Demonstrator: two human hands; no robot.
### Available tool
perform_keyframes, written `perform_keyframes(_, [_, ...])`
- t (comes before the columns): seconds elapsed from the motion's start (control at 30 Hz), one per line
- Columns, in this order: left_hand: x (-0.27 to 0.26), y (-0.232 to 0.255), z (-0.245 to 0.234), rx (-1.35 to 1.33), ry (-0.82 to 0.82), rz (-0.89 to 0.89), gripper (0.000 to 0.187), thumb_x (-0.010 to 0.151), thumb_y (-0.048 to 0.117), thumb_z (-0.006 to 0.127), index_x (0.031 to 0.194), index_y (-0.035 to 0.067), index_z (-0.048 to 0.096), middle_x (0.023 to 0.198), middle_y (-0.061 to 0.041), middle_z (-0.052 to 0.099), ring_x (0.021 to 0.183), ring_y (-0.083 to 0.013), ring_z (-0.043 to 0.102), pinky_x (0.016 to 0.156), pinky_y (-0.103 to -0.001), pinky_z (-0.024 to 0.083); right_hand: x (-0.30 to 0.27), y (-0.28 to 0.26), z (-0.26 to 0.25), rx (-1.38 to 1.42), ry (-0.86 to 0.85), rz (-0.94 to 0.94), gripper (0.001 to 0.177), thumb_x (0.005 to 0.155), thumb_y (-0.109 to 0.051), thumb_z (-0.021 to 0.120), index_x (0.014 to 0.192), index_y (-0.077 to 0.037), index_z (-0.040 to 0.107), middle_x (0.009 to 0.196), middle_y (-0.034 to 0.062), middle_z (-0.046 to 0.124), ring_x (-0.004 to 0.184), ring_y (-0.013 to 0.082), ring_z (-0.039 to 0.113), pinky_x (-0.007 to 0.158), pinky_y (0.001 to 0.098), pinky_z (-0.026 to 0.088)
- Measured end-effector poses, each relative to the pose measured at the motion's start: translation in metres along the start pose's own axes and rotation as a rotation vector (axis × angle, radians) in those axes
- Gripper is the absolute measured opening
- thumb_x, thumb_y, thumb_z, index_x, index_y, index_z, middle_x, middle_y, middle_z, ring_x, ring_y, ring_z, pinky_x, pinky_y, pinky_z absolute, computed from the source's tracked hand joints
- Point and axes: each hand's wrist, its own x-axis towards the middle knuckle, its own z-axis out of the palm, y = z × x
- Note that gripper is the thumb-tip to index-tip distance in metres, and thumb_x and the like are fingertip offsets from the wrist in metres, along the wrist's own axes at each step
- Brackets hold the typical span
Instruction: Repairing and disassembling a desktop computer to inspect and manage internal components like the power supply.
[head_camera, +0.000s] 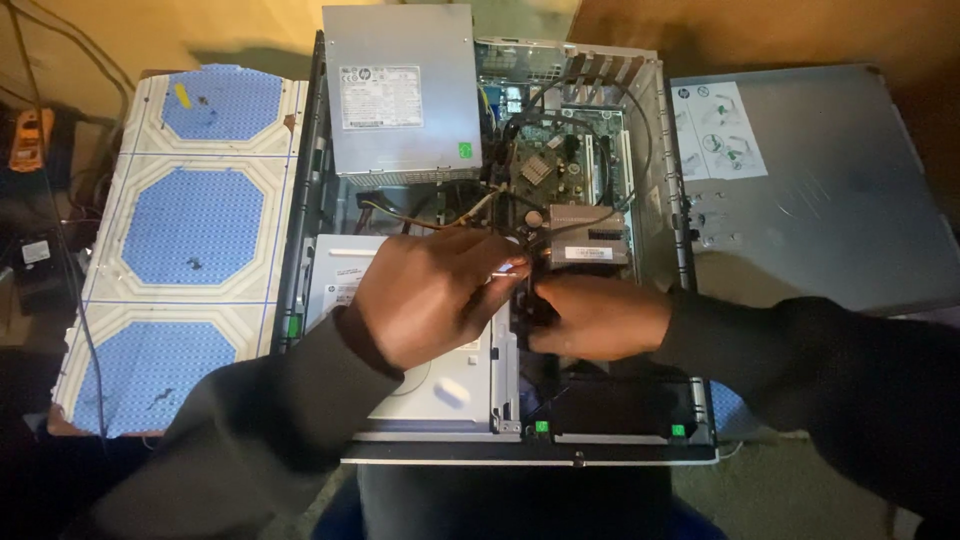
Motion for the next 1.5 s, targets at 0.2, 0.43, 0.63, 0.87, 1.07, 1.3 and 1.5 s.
perform_keyframes(0.2, [-0.001, -0.001, 0.001, 0.025, 0.011, 0.002, 0.013, 0.097, 0.02, 0.071, 0.102, 0.008, 0.071, 0.087, -0.01, 0.07, 0.077, -0.0289, 0.069, 0.062, -0.041, 0.052, -0.019, -0.045, 0.007, -0.225, 0.194, 0.233, 0.045, 0.084, -0.039, 0.069, 0.111, -0.004, 0.06, 0.091, 0.0183, 0.073, 0.083, 0.0383, 0.071, 0.075, 0.0519, 0.056])
perform_keyframes(0.43, [-0.004, -0.001, 0.005, 0.031, 0.036, 0.018, 0.013, 0.097, 0.022, 0.072, 0.098, 0.009, 0.072, 0.087, -0.01, 0.071, 0.078, -0.0304, 0.069, 0.063, -0.042, 0.052, -0.014, -0.045, 0.016, -0.206, 0.38, 0.23, 0.022, 0.077, -0.025, 0.071, 0.087, -0.006, 0.072, 0.088, 0.0185, 0.074, 0.08, 0.0394, 0.071, 0.071, 0.0539, 0.056])
perform_keyframes(0.63, [-0.003, 0.0, 0.003, 0.032, 0.009, -0.024, 0.013, 0.097, 0.021, 0.071, 0.099, 0.008, 0.073, 0.084, -0.01, 0.071, 0.075, -0.0301, 0.069, 0.061, -0.043, 0.052, 0.0, -0.039, 0.011, -0.349, 0.297, 0.156, 0.019, 0.073, -0.019, 0.072, 0.084, -0.003, 0.071, 0.087, 0.0196, 0.073, 0.082, 0.0394, 0.071, 0.075, 0.0519, 0.057])
perform_keyframes(0.87, [-0.004, -0.004, 0.004, -0.022, 0.032, 0.038, 0.014, 0.094, 0.016, 0.071, 0.106, 0.009, 0.072, 0.09, -0.011, 0.072, 0.079, -0.031, 0.07, 0.066, -0.042, 0.054, 0.005, -0.035, 0.017, -0.341, 0.378, 0.082, 0.014, 0.075, -0.012, 0.07, 0.086, -0.003, 0.071, 0.084, 0.019, 0.073, 0.081, 0.0392, 0.071, 0.073, 0.0519, 0.057])
perform_keyframes(1.07, [-0.005, -0.003, 0.002, 0.0, 0.061, 0.01, 0.016, 0.094, 0.018, 0.073, 0.106, 0.008, 0.072, 0.087, -0.012, 0.072, 0.076, -0.0334, 0.07, 0.062, -0.044, 0.053, 0.008, -0.033, 0.024, -0.469, 0.402, 0.113, 0.014, 0.077, -0.013, 0.071, 0.087, -0.004, 0.071, 0.084, 0.0188, 0.073, 0.08, 0.038, 0.072, 0.072, 0.0506, 0.057])
perform_keyframes(1.3, [-0.004, -0.001, 0.002, -0.01, 0.053, -0.013, 0.016, 0.095, 0.019, 0.073, 0.106, 0.007, 0.072, 0.087, -0.013, 0.073, 0.072, -0.0334, 0.069, 0.061, -0.045, 0.053, -0.002, -0.053, 0.016, -0.398, 0.365, 0.237, 0.018, 0.074, -0.016, 0.075, 0.086, -0.003, 0.072, 0.087, 0.0176, 0.072, 0.082, 0.0371, 0.072, 0.072, 0.049, 0.058])
perform_keyframes(1.5, [-0.006, -0.007, 0.002, -0.002, 0.079, 0.015, 0.016, 0.093, 0.016, 0.072, 0.105, 0.006, 0.071, 0.09, -0.014, 0.073, 0.074, -0.0347, 0.069, 0.062, -0.044, 0.053, -0.001, -0.039, 0.017, -0.424, 0.376, 0.105, 0.016, 0.078, -0.014, 0.072, 0.087, -0.001, 0.07, 0.083, 0.0182, 0.073, 0.079, 0.0369, 0.072, 0.07, 0.049, 0.058])
